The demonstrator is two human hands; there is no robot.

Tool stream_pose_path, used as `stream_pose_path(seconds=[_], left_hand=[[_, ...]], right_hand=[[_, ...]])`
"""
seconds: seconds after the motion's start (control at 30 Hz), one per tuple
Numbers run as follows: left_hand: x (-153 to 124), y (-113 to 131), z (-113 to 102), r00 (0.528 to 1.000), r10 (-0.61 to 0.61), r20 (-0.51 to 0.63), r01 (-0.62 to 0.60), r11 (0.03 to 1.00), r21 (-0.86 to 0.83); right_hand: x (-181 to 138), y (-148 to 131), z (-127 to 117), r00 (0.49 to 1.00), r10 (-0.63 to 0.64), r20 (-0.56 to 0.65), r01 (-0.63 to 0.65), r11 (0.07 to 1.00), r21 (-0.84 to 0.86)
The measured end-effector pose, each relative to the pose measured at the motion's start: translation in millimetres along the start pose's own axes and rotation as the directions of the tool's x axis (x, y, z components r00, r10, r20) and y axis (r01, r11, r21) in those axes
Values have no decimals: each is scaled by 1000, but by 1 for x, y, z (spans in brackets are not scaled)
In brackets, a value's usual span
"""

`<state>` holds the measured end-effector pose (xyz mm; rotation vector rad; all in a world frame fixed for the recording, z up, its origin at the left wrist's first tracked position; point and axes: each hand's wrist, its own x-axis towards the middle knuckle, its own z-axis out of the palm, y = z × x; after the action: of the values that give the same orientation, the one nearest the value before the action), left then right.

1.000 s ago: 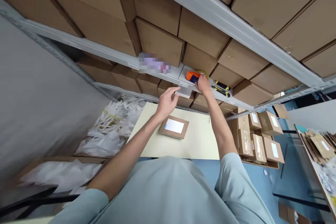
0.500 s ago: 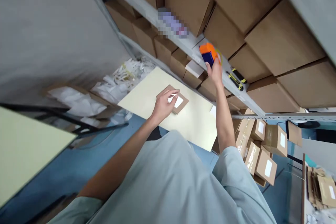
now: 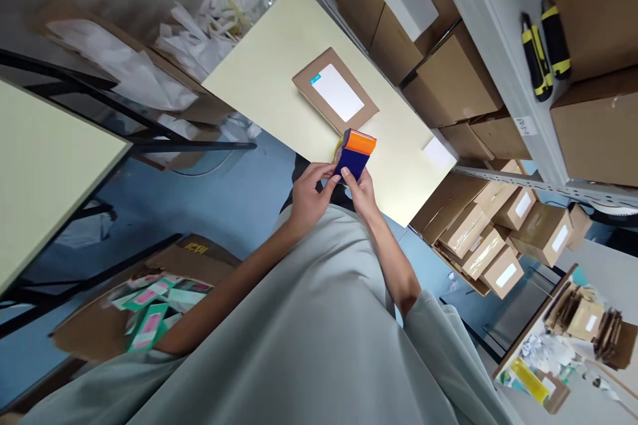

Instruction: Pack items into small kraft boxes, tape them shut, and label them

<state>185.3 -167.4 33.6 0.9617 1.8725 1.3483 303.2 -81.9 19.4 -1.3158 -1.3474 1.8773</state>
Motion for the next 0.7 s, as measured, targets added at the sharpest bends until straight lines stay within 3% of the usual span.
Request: stream_pose_path(seconds=[0.17, 0.27, 0.37, 0.53, 0.7], left_hand=[[0, -2, -11, 994, 59, 94, -62, 998, 33], [11, 4, -22, 987, 51, 151, -58, 997, 43], [27, 23, -37, 988, 64, 138, -61, 998, -27], [62, 60, -59, 960, 163, 230, -149, 986, -76], [77, 62, -57, 925, 146, 350, -106, 986, -131]], right_hand=[[-14, -1, -4, 1000, 27, 12, -27, 999, -19], [-25, -6, -11, 999, -33, -3, 32, 993, -109], [-36, -15, -25, 995, -95, 38, 102, 968, -231], [-47, -31, -57, 983, -132, 131, 179, 865, -468], [-51, -43, -77, 952, -180, 247, 294, 761, -578]])
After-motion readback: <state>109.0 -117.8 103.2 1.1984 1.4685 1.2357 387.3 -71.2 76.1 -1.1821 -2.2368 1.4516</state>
